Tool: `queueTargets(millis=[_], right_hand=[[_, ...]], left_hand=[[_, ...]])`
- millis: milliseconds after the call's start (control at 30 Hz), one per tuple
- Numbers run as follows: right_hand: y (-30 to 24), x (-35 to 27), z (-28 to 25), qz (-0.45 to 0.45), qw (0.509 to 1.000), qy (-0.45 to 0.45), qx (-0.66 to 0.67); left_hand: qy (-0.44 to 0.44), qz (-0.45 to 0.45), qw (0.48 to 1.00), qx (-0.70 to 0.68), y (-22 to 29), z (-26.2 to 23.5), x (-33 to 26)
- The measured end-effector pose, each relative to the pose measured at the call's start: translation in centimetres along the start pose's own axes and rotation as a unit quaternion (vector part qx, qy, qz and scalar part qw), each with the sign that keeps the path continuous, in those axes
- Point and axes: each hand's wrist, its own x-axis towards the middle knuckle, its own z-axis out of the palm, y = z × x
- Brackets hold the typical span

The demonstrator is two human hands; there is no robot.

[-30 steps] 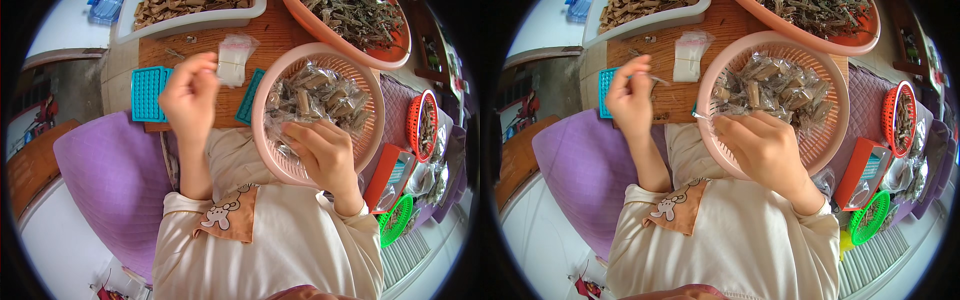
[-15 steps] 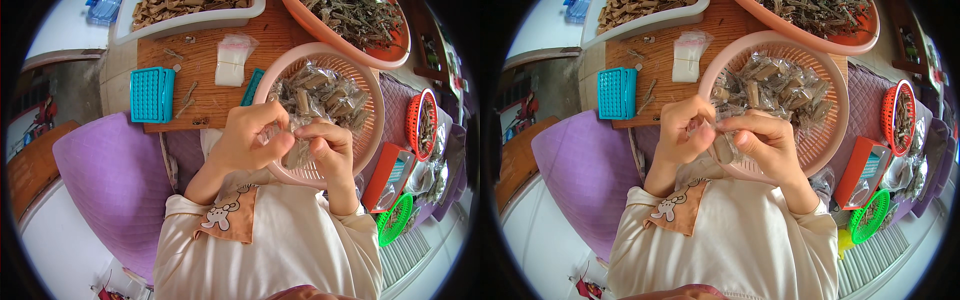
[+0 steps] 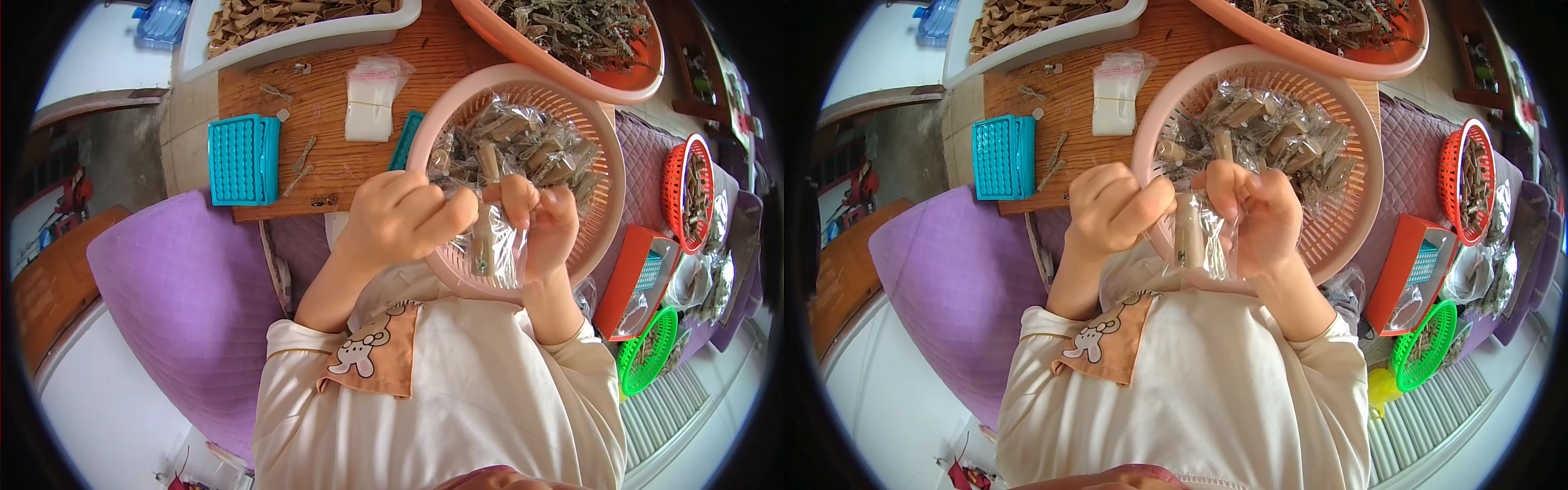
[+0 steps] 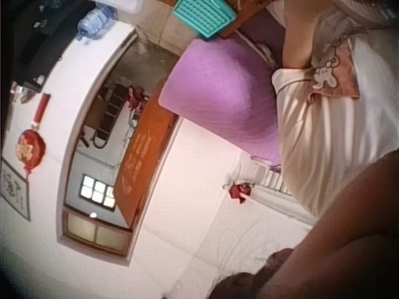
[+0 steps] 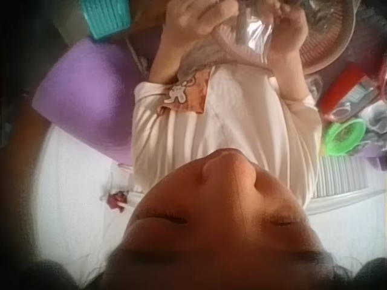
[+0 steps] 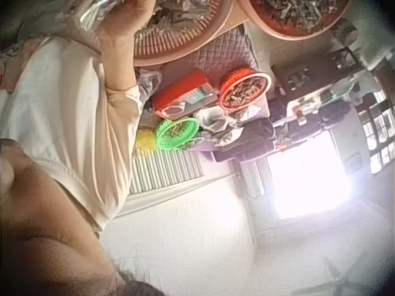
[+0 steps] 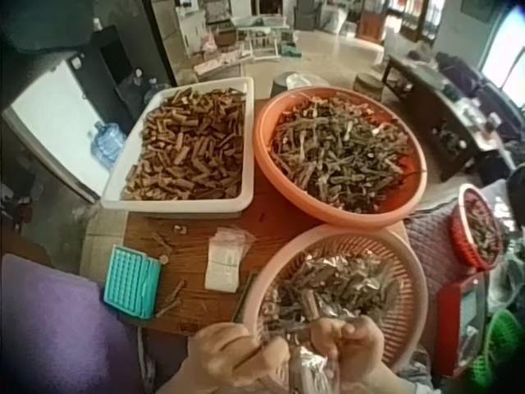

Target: The person sits at a low table and repeatedly picks up small clear plastic bags and dried herb bundles. They place the herbs into the bags, seal them, and place the finished packages into a pink basket. The process is repeated continuously throughout the clip.

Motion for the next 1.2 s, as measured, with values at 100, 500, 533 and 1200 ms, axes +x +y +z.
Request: queueTargets(millis=[100, 500, 533, 1200], right_hand=[[-1.8, 0.7, -1.4, -0.082, 0.986, 0.048, -0.134], [-8.9, -4.5, -5.3, 0.042, 0.67, 0.169, -0.722], [-8.4, -4.6, -4.9, 0.113, 0.601, 0.16, -0.775], [-3.7, -1.8, -6.6, 0.114, 0.418, 0.173, -0.885]], left_hand=[[0.032, -0.168, 0.982, -0.082, -0.4, 0.4, -0.6], [-0.012, -0.306, 0.879, -0.366, -0.9, -0.2, -2.0], [-0.009, -0.326, 0.861, -0.39, -0.8, 0.0, -2.3], [-0.023, -0.449, 0.705, -0.548, 0.7, 0.7, -1.2]])
